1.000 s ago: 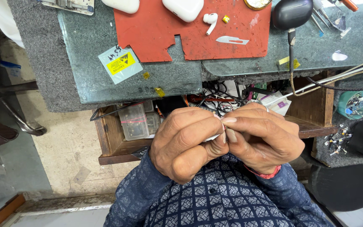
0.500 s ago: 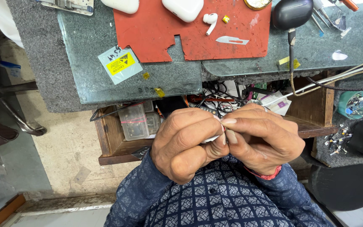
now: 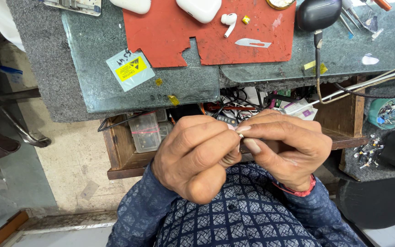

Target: The person opens a white earbud case, removes an earbud, and uses a soldering iron to work on a small component on the earbud. They then reassemble the earbud and place it back into the case.

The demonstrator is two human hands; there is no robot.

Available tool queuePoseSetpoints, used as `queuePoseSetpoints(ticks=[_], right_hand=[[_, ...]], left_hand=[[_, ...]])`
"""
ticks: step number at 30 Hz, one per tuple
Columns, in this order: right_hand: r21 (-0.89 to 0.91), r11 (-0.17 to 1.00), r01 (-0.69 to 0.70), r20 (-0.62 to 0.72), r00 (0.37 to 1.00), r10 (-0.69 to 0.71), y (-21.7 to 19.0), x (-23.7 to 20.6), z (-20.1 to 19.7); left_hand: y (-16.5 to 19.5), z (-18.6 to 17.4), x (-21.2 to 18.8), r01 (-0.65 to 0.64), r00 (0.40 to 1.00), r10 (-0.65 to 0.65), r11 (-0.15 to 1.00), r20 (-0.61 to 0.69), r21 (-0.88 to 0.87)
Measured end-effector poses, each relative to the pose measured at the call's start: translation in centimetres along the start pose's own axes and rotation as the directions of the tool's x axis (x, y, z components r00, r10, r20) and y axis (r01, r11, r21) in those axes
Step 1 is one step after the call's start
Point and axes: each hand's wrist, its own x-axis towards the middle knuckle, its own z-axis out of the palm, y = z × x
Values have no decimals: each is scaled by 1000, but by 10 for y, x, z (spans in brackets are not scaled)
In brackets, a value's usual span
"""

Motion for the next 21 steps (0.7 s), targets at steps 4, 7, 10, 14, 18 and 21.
queuePoseSetpoints(ticks=[4,7,10,14,18,21], right_hand=[[-58,998,28,27,999,-27,-8,7,0],[-111,992,57,44,998,-52,-16,13,1],[-160,983,85,51,996,-78,-20,18,2],[-188,976,106,53,994,-97,-22,20,2],[-216,973,86,44,996,-78,-23,16,4],[-215,973,84,37,996,-78,-23,14,4]], left_hand=[[-7,-8,-4,-101,990,103,995,94,-23],[-7,-10,-4,-123,984,123,992,126,-6],[-6,-10,-3,-128,982,125,992,138,11],[-6,-13,-3,-122,980,120,993,158,4],[-8,-10,-4,-139,982,139,990,127,-4],[-8,-9,-6,-128,984,131,991,117,-37]])
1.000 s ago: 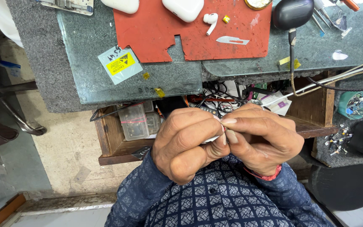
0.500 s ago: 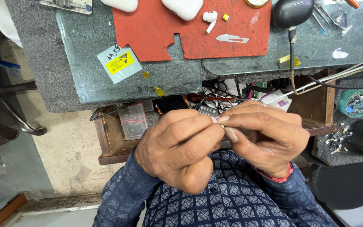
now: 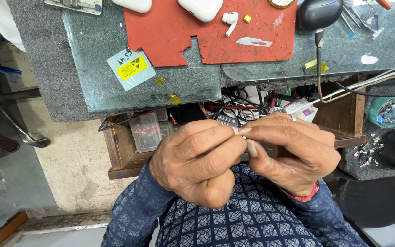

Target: The person opens a white earbud case, removes an earbud, and uses a soldering iron to work on a small component on the earbud. They then reassemble the earbud and place it back into the case.

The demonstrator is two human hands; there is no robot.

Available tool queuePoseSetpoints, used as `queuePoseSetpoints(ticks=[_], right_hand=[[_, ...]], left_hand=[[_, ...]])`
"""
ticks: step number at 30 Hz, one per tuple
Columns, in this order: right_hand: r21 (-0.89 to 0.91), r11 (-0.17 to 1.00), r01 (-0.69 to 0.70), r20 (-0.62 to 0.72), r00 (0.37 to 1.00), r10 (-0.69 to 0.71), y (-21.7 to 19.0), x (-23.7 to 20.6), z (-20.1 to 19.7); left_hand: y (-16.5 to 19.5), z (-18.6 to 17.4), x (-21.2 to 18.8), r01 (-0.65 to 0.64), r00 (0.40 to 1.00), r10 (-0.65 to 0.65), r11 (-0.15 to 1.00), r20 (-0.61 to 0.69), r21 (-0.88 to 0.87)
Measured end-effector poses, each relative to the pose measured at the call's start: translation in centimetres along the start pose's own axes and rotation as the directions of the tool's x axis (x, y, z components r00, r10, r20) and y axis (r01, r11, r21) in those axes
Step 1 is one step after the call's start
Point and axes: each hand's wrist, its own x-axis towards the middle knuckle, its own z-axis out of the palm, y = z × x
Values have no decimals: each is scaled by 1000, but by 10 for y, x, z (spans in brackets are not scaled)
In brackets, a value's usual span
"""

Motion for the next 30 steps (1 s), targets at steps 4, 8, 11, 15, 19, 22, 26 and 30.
queuePoseSetpoints(ticks=[4,8,11,15,19,22,26,30], right_hand=[[3,1000,-11,-7,1000,11,-2,-1,0],[14,1000,-20,-21,1000,21,-3,-1,2],[-2,1000,-18,-20,1000,18,-2,-2,2],[-3,1000,-26,-29,999,26,-1,-6,2],[82,995,-58,14,998,57,7,-8,-3],[282,951,-130,114,988,101,20,-6,-10],[417,893,-171,157,981,114,33,-6,-10],[435,889,-146,161,983,83,36,-5,-11]], left_hand=[[0,5,-2,-12,1000,12,1000,-23,11],[-1,7,-3,-15,999,16,1000,-33,20],[1,6,-5,-5,1000,5,1000,-22,5],[1,7,-4,0,999,-1,1000,-36,-6],[-1,7,-1,-8,999,7,999,-47,-31],[-3,1,0,-29,999,26,996,-40,-88],[1,-2,3,0,1000,0,994,1,-113],[2,-3,5,23,1000,-23,993,-5,-114]])
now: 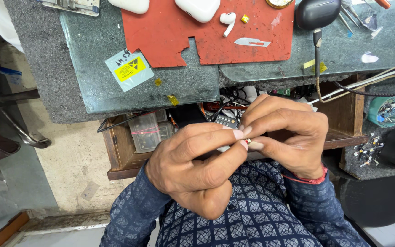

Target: The person opens a white earbud case, removes an earbud, and uses a soldering iron to work on a small component on the earbud. They then reassemble the earbud and place it back into the case.

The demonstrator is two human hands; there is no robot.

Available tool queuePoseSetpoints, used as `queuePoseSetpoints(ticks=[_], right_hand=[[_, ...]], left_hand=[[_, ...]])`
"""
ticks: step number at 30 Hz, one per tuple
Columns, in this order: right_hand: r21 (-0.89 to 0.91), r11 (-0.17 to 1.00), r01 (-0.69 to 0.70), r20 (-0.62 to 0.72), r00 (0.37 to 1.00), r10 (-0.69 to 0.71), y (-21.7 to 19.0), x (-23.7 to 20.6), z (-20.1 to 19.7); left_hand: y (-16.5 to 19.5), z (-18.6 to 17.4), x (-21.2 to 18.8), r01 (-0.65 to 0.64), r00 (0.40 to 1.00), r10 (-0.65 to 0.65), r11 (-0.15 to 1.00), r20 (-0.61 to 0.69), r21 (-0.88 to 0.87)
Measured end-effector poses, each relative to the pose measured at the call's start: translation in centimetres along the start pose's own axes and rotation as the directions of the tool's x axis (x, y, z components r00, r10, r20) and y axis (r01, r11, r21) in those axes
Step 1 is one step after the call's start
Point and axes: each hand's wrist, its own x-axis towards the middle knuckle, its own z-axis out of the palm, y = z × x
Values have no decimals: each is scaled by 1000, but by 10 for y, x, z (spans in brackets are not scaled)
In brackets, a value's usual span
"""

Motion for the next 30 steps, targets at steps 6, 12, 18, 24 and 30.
queuePoseSetpoints(ticks=[6,12,18,24,30], right_hand=[[-43,998,39,-8,999,-39,-1,2,-2],[-53,996,79,-68,994,-82,2,-1,0],[-98,991,87,-104,990,-98,4,-3,2],[-167,981,99,-120,986,-120,4,-1,4],[-270,958,95,-134,982,-135,-1,5,8]], left_hand=[[1,-5,1,-80,994,70,988,82,133],[8,-7,11,111,994,-111,993,-8,36],[27,8,16,577,801,-581,813,-146,-73],[32,4,14,553,829,-552,833,-96,-14],[33,-4,12,522,853,-522,851,-14,60]])
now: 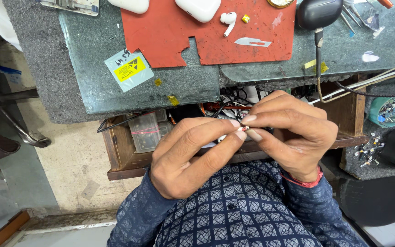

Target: The person opens a white earbud case, removes an earbud, and uses a soldering iron to work on a small component on the earbud. They then reassemble the earbud and place it back into the case.

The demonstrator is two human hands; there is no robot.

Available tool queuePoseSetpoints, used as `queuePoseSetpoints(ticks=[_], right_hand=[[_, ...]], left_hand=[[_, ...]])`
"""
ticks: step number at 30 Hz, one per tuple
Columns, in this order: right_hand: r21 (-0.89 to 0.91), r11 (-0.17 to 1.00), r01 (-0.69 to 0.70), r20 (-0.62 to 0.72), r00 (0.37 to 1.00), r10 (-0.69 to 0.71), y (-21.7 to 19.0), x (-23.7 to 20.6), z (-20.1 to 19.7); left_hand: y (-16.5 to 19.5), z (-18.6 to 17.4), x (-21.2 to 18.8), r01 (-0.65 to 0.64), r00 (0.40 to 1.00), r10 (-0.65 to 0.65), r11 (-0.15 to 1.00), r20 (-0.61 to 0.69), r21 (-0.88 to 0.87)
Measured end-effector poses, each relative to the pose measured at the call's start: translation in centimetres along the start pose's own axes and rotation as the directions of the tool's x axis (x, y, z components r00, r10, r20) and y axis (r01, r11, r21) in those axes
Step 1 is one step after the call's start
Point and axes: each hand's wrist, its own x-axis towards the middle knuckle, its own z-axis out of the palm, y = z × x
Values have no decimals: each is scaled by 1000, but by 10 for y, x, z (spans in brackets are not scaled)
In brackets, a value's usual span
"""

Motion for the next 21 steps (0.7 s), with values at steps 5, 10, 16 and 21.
queuePoseSetpoints(ticks=[5,10,16,21], right_hand=[[-137,989,-59,-82,995,48,-10,7,5],[-17,994,-105,-470,879,84,-7,13,-6],[19,999,-32,-504,863,37,31,26,-97],[-71,978,-197,-490,861,138,74,55,-156]], left_hand=[[-14,7,4,9,1000,-6,994,-26,112],[-47,18,13,85,989,-47,956,-137,282],[-63,20,26,152,982,-89,901,-169,406],[-64,22,26,161,981,-99,896,-167,415]])
